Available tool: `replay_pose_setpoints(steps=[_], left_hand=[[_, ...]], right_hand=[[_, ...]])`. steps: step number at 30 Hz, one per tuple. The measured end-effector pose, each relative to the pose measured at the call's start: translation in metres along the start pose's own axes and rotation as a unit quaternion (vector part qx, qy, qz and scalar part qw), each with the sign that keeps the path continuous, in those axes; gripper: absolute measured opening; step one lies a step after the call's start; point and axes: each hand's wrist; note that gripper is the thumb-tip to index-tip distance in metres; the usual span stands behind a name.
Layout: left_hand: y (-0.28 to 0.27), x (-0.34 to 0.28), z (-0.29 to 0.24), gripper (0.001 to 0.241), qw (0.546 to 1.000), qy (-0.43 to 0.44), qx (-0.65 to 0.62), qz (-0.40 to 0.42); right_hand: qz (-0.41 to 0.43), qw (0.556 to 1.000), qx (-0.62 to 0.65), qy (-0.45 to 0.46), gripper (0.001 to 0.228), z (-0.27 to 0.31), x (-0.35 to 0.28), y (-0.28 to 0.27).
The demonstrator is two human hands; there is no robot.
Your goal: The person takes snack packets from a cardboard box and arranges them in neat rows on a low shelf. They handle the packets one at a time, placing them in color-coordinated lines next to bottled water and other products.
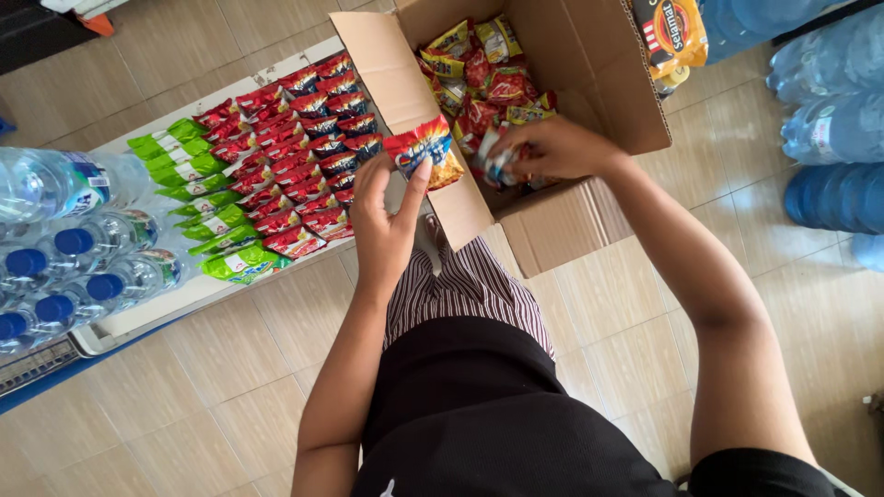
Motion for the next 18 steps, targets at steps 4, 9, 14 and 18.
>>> replay_pose_setpoints(steps=[4, 9, 14, 18], left_hand=[[0.008, 0.004, -0.008, 0.024, 0.998, 0.041, 0.053, -0.014], [0.028, 0.023, -0.023, 0.026, 0.997, 0.014, 0.081, 0.006], [0.047, 0.039, -0.033, 0.031, 0.997, 0.057, 0.042, 0.027], [0.050, 0.036, -0.036, 0.059, 0.989, 0.132, 0.055, 0.037]], right_hand=[[-0.130, 0.979, 0.133, 0.078, 0.032, 0.051, -0.016, -0.017], [-0.322, 0.939, 0.110, 0.058, 0.030, 0.091, -0.039, -0.022], [-0.430, 0.894, 0.126, -0.003, 0.029, 0.124, -0.053, -0.026], [-0.457, 0.885, 0.092, -0.005, 0.027, 0.144, -0.057, -0.028]])
Point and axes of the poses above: each hand's wrist, its own x-axis towards the middle knuckle, its own y-axis out of the palm, z = x × y, and after that the axes turned 14 degrees about -y, right-handed
